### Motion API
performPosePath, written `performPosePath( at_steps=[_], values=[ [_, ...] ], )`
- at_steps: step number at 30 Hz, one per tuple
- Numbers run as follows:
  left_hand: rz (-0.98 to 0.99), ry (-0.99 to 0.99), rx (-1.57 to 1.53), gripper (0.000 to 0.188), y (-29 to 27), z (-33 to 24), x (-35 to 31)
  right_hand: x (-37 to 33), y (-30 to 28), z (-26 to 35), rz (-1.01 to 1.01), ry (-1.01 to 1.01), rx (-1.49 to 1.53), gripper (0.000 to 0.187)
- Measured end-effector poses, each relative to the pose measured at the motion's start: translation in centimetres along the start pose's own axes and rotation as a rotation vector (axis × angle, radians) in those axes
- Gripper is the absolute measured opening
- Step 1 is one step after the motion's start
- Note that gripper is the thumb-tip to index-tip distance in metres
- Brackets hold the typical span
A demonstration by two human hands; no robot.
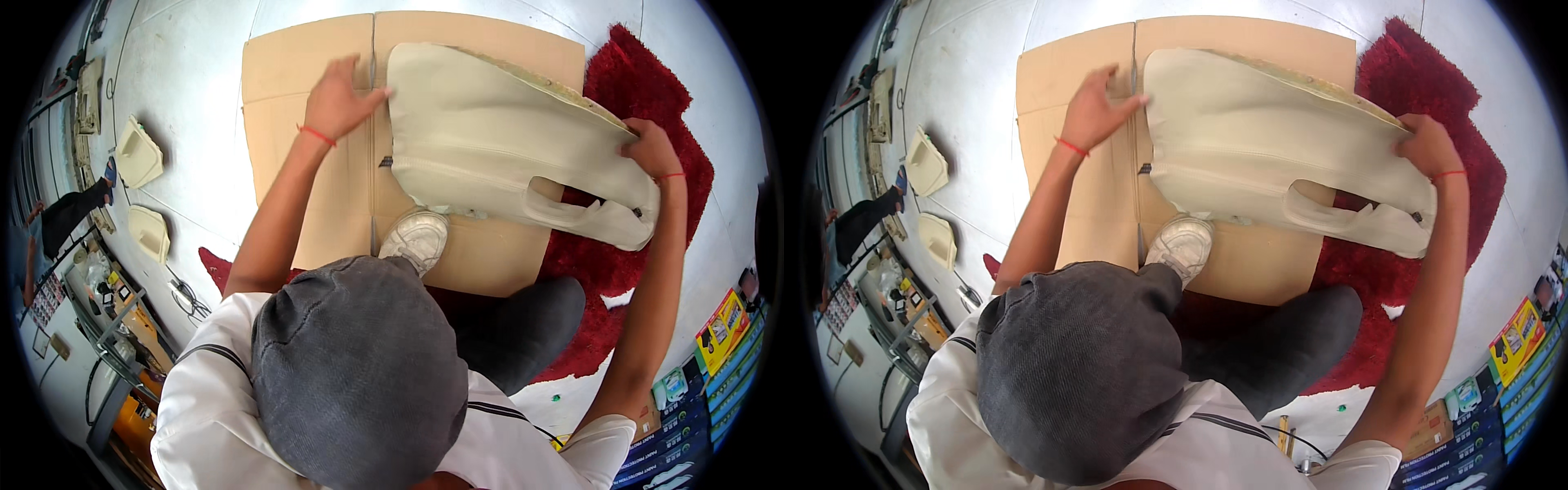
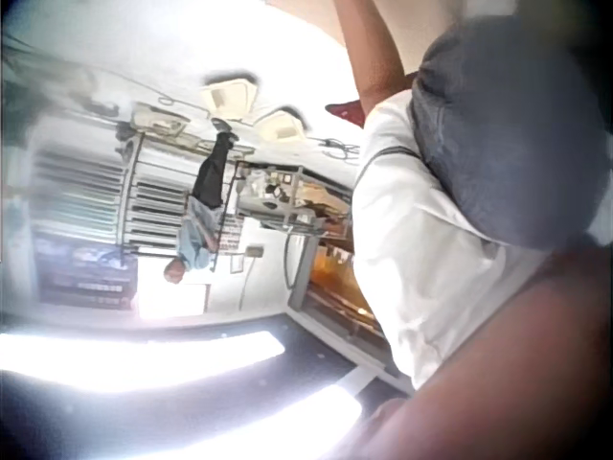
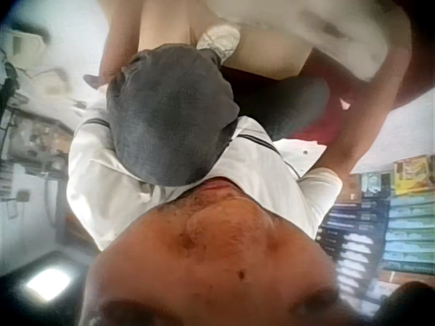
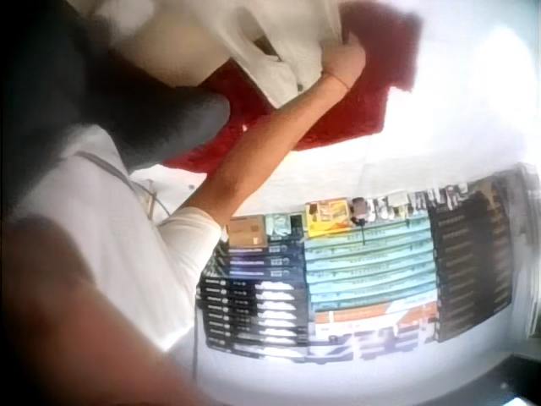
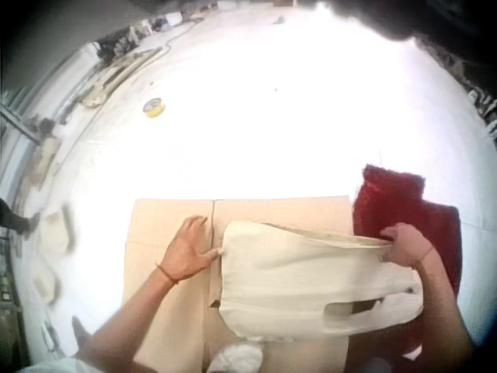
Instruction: The person is assembling a beige car seat cover. They are seen fitting the cover over the seat frame, aligning edges, and securing it in place by hand. The person repeatedly adjusts and smooths the cover to ensure a proper fit.
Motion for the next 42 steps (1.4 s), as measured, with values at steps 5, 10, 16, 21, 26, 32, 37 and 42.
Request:
performPosePath(
  at_steps=[5, 10, 16, 21, 26, 32, 37, 42],
  values=[
    [0.068, 0.334, -0.330, 0.054, 1.6, -2.6, 4.2, -3.6, 3.6, 13.1, -0.656, -0.337, 0.224, 0.019],
    [0.070, 0.458, -0.271, 0.029, 3.0, -5.6, 6.2, -1.8, 11.2, 16.7, -0.114, -0.135, 0.458, 0.019],
    [0.196, 0.627, -0.342, 0.030, 2.3, -8.9, 7.1, -0.5, 13.9, 16.7, -0.043, -0.065, 0.391, 0.024],
    [0.334, 0.644, -0.220, 0.027, 3.8, -9.6, 9.1, -1.3, 14.7, 16.1, -0.118, -0.095, 0.426, 0.025],
    [0.282, 0.613, -0.103, 0.027, 3.7, -7.6, 9.5, -1.8, 15.5, 15.8, -0.223, -0.047, 0.485, 0.024],
    [0.305, 0.794, -0.315, 0.022, 3.2, -8.5, 8.3, -2.0, 15.9, 15.7, -0.286, -0.059, 0.432, 0.024],
    [0.243, 0.577, -0.249, 0.016, 3.2, -8.0, 8.8, -1.7, 15.6, 16.3, -0.224, -0.048, 0.406, 0.026],
    [0.095, 0.709, -0.053, 0.021, 1.1, -7.9, 5.6, -1.7, 16.0, 16.4, -0.253, -0.047, 0.370, 0.028]
  ],
)
Point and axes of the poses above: each hand's wrist, its own x-axis towards the middle knuckle, its own y-axis out of the palm, z = x × y, the point moved 5 cm from there along x, towards the middle knuckle, and after that the axes turned 11 degrees about -z, right-handed, at the moved point
